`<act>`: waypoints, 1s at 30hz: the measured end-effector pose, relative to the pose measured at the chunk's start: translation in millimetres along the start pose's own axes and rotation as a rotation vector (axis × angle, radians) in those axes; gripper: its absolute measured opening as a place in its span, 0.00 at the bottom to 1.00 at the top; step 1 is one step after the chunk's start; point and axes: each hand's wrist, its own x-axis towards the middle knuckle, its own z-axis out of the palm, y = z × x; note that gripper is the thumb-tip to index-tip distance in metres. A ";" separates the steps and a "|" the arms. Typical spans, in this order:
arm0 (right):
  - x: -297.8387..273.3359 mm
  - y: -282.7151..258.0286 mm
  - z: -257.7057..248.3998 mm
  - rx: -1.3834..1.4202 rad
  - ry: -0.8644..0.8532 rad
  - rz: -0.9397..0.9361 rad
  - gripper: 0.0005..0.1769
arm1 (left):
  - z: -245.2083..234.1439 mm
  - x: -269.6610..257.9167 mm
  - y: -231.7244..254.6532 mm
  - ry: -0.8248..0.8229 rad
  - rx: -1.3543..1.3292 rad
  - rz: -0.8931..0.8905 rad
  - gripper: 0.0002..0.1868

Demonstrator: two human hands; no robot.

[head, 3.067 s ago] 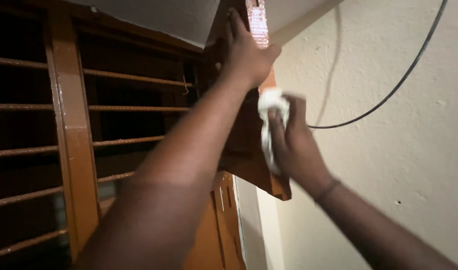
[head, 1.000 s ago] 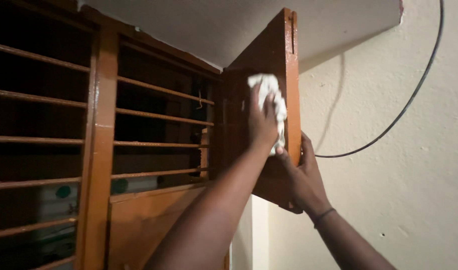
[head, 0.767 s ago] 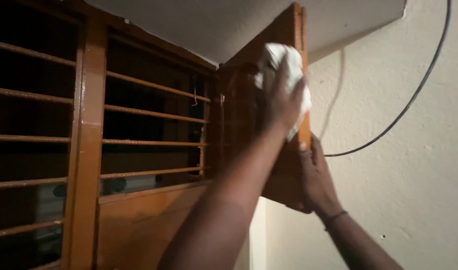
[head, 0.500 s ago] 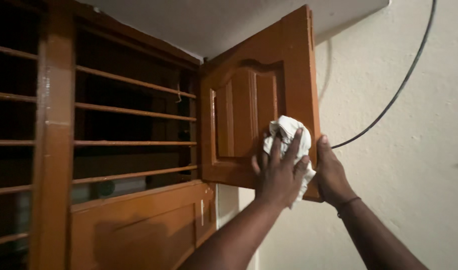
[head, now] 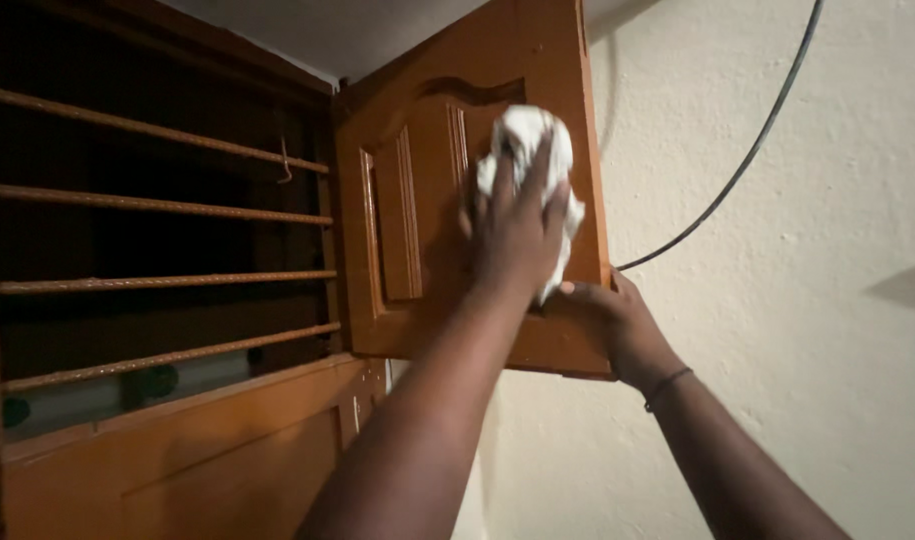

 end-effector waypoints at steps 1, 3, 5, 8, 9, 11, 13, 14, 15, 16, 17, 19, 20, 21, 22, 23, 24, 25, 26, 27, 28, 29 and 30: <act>0.0 3.2 -3.5 0.027 0.002 0.017 0.36 | -0.5 -26.4 -3.3 -0.001 0.002 0.051 0.33; 3.2 6.6 -10.9 0.077 -0.003 0.041 0.34 | -6.0 -70.2 -7.3 -0.069 -0.017 0.103 0.34; 5.9 11.1 -17.3 0.066 -0.029 0.010 0.32 | -13.6 -95.8 -11.4 -0.092 0.000 0.144 0.32; 12.6 18.1 -22.7 0.050 -0.040 -0.025 0.30 | -11.9 -83.5 -15.4 -0.155 0.078 0.151 0.32; 13.0 18.5 -24.0 0.044 -0.040 -0.033 0.29 | -8.9 -69.9 -15.0 -0.182 0.112 0.144 0.32; 10.6 16.7 -24.9 0.067 0.013 0.050 0.29 | -0.7 -29.4 -6.2 -0.131 0.113 0.067 0.31; 11.4 15.6 -23.9 0.082 0.037 0.100 0.29 | 1.4 15.3 0.7 -0.167 0.077 -0.014 0.32; 11.2 15.6 -24.8 0.093 0.044 0.104 0.29 | 0.3 35.7 4.4 -0.168 0.076 -0.036 0.31; 11.3 16.4 -26.5 0.105 0.051 0.109 0.29 | -2.0 54.5 6.7 -0.169 0.076 -0.058 0.31; 13.2 17.1 -28.9 0.117 0.021 0.059 0.29 | -1.2 67.6 11.3 -0.163 0.067 -0.074 0.30; 15.0 20.5 -29.7 0.129 -0.010 0.009 0.30 | 2.8 68.8 14.8 -0.119 0.059 -0.079 0.30; 19.3 25.1 -39.5 0.151 -0.039 -0.031 0.30 | 18.9 55.0 20.1 -0.040 0.032 -0.079 0.29; 19.4 26.5 -40.3 0.167 -0.041 -0.010 0.30 | 23.2 42.3 16.8 -0.033 0.057 0.010 0.30; 19.2 26.5 -39.9 0.184 -0.043 0.011 0.30 | 24.5 26.9 11.0 -0.024 0.081 0.098 0.30; 17.7 25.3 -40.8 0.164 -0.030 0.031 0.30 | 24.0 9.7 5.1 -0.015 0.102 0.177 0.30; 16.8 22.9 -41.9 0.145 -0.017 0.052 0.30 | 20.7 -8.2 -1.1 -0.123 0.110 0.205 0.30; 15.9 20.9 -41.5 0.128 -0.009 0.068 0.30 | 13.7 -24.5 -8.5 -0.226 0.123 0.236 0.30; 12.3 20.7 -39.3 0.144 -0.021 0.038 0.30 | 5.8 -33.4 -14.5 -0.329 0.135 0.268 0.30; 12.0 19.1 -35.1 0.156 -0.043 -0.001 0.31 | -3.0 -31.5 -20.6 -0.300 0.164 0.377 0.30; 10.1 17.4 -31.0 0.167 -0.066 -0.041 0.32 | -12.4 -29.0 -25.6 -0.271 0.194 0.487 0.29; 9.0 14.0 -28.1 0.166 -0.052 -0.002 0.32 | -20.2 -22.2 -28.1 -0.231 0.229 0.597 0.29; 5.7 11.4 -25.5 0.165 -0.039 0.037 0.33 | -26.2 -9.3 -28.6 -0.212 0.267 0.694 0.29; 2.2 10.4 -22.9 0.168 -0.023 0.080 0.34 | -31.2 8.6 -28.6 -0.198 0.307 0.791 0.29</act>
